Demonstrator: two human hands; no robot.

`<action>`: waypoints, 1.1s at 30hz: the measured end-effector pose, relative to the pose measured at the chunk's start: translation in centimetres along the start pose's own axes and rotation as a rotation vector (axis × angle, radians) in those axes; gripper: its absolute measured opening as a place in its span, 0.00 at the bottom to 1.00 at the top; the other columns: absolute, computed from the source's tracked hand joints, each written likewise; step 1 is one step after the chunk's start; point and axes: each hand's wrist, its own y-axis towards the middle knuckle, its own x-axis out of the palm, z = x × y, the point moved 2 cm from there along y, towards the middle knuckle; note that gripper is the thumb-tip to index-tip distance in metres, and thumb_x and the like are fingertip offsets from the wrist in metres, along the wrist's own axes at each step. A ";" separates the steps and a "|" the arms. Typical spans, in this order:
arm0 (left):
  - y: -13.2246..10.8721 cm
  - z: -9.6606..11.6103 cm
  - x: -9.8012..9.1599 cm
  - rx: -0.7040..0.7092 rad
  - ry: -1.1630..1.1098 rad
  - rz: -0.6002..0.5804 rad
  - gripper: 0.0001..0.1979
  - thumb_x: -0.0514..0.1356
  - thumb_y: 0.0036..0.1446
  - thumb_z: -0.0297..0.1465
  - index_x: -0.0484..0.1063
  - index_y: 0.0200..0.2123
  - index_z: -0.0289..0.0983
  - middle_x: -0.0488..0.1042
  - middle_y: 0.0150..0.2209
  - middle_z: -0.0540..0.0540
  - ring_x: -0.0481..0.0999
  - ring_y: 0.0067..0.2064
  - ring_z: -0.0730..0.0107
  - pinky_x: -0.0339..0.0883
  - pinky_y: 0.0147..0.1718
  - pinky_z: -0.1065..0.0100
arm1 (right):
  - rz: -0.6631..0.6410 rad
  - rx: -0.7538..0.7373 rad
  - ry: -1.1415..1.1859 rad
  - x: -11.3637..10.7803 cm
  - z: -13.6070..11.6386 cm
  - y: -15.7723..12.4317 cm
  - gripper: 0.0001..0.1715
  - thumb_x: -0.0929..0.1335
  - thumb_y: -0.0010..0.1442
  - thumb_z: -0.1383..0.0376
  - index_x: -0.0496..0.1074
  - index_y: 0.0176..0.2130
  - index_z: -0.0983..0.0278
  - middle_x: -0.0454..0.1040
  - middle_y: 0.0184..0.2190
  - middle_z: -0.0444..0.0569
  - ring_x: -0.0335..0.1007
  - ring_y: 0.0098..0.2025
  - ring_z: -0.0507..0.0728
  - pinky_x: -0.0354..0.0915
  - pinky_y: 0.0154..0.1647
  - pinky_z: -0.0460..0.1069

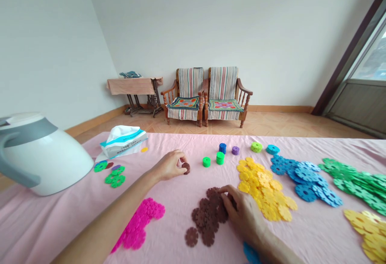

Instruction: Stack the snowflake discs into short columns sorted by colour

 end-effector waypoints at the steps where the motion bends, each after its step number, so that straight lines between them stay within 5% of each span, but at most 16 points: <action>1: 0.0 0.0 0.0 -0.003 -0.001 -0.004 0.06 0.60 0.43 0.28 0.71 0.29 0.37 0.67 0.30 0.50 0.68 0.30 0.72 0.60 0.29 0.73 | 0.004 -0.003 -0.004 0.0 0.0 0.0 0.18 0.56 0.62 0.60 0.71 0.37 0.61 0.75 0.26 0.46 0.70 0.29 0.53 0.60 0.27 0.45; 9: -1.1 1.5 -1.1 0.011 -0.097 0.027 0.08 0.59 0.46 0.27 0.70 0.34 0.36 0.69 0.34 0.49 0.68 0.30 0.74 0.62 0.31 0.72 | 0.017 -0.007 -0.015 0.1 0.1 0.0 0.17 0.56 0.61 0.61 0.71 0.37 0.61 0.75 0.25 0.45 0.70 0.28 0.52 0.58 0.26 0.44; 17: -6.3 6.3 0.8 0.200 -0.147 -0.323 0.11 0.61 0.48 0.27 0.71 0.37 0.39 0.70 0.34 0.49 0.68 0.33 0.71 0.61 0.33 0.72 | -0.007 0.004 -0.020 -0.1 -0.1 0.1 0.17 0.56 0.61 0.62 0.71 0.37 0.61 0.75 0.26 0.46 0.70 0.29 0.53 0.59 0.27 0.44; 33: -6.8 6.9 2.3 0.186 -0.134 -0.250 0.11 0.61 0.44 0.24 0.69 0.34 0.39 0.67 0.33 0.50 0.67 0.33 0.71 0.61 0.33 0.72 | -0.014 -0.012 -0.023 -0.1 0.0 0.0 0.17 0.56 0.62 0.62 0.71 0.36 0.63 0.74 0.26 0.46 0.70 0.29 0.53 0.58 0.27 0.44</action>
